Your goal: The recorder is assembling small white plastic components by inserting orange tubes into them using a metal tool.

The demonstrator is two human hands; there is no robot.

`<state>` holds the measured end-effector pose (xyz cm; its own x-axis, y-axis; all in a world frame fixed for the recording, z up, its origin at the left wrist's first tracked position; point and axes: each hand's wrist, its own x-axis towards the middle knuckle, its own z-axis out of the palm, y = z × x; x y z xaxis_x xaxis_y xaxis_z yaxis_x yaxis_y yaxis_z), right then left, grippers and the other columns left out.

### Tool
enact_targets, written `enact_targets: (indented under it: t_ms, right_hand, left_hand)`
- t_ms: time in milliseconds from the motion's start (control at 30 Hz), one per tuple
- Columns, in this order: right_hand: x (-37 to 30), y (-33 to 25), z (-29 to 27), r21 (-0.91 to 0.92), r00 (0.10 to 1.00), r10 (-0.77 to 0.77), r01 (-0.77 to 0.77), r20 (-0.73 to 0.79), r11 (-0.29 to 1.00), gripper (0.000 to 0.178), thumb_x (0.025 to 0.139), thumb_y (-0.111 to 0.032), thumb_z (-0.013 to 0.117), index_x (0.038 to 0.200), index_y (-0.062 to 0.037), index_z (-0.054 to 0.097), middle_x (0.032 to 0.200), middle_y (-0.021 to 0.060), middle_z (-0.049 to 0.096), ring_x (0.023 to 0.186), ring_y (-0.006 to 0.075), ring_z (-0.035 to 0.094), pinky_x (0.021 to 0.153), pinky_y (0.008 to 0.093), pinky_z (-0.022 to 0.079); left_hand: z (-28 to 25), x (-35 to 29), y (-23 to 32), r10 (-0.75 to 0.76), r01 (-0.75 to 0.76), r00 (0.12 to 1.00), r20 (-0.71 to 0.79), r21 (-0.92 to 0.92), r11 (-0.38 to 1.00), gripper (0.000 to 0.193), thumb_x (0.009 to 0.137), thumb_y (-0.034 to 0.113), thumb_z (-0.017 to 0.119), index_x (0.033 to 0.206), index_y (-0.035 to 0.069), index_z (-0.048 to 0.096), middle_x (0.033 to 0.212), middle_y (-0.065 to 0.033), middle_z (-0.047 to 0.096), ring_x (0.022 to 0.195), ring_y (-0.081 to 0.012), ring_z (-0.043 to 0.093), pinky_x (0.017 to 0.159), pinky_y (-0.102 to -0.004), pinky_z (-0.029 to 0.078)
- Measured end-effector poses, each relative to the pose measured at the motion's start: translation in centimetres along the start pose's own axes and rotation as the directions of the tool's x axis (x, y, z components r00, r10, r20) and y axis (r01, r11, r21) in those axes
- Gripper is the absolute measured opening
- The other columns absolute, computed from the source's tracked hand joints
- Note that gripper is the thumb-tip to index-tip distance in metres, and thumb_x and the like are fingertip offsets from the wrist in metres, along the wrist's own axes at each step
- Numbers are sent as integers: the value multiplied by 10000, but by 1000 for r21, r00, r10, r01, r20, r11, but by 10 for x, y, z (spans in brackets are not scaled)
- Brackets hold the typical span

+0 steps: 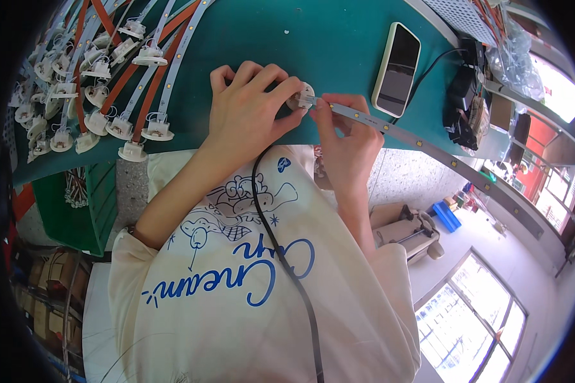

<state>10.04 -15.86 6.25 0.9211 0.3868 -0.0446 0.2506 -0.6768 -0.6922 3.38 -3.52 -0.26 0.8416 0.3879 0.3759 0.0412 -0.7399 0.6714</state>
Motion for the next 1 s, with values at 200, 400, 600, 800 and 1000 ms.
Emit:
enact_targets:
  t_ms: [200, 400, 600, 800, 1000]
  right_hand:
    - [-2, -14, 1, -154, 997, -74, 74, 5, 985, 90, 875, -74, 668, 903, 5, 635, 770, 97, 709, 747, 186, 727, 654, 249, 556]
    - [-5, -23, 10, -293, 981, -192, 185, 7, 938, 102, 882, -85, 653, 890, 16, 639, 772, 92, 716, 740, 189, 728, 646, 245, 551]
    - [-4, -9, 7, -183, 993, -114, 113, 8, 977, 56, 864, -59, 647, 876, -29, 601, 701, 95, 666, 595, 178, 680, 564, 281, 518]
    - [14, 3, -2, -15, 978, -38, 42, 203, 999, 110, 877, -103, 667, 937, -24, 621, 719, 81, 664, 656, 103, 657, 563, 264, 497]
    - [44, -35, -31, 362, 957, -26, -85, 290, 928, 113, 937, -71, 605, 989, 28, 615, 859, 66, 669, 801, 152, 685, 698, 244, 550]
  left_hand:
    - [-1, 0, 0, -1, 1, 1000, 14, 14, 1000, 215, 737, 267, 733, 926, 193, 664, 846, 51, 542, 881, -154, 507, 810, -431, 324]
    - [-1, 0, 0, -5, 5, 1000, 17, 5, 1000, 240, 723, 266, 740, 934, 191, 653, 859, 50, 545, 893, -159, 505, 812, -431, 326]
    - [1, -4, -3, 2, 0, 999, 35, -42, 999, 320, 710, 258, 748, 995, 173, 630, 931, 21, 557, 953, -180, 512, 841, -449, 327]
    - [-8, -3, -4, 66, -64, 998, 13, -101, 993, 403, 717, 236, 750, 1088, 156, 616, 1101, -18, 596, 1069, -208, 530, 935, -459, 332]
    - [-32, 18, 0, -82, 12, 993, -79, -642, 766, 350, 827, 90, 688, 1154, 32, 577, 1147, -126, 606, 1041, -318, 618, 844, -401, 516]
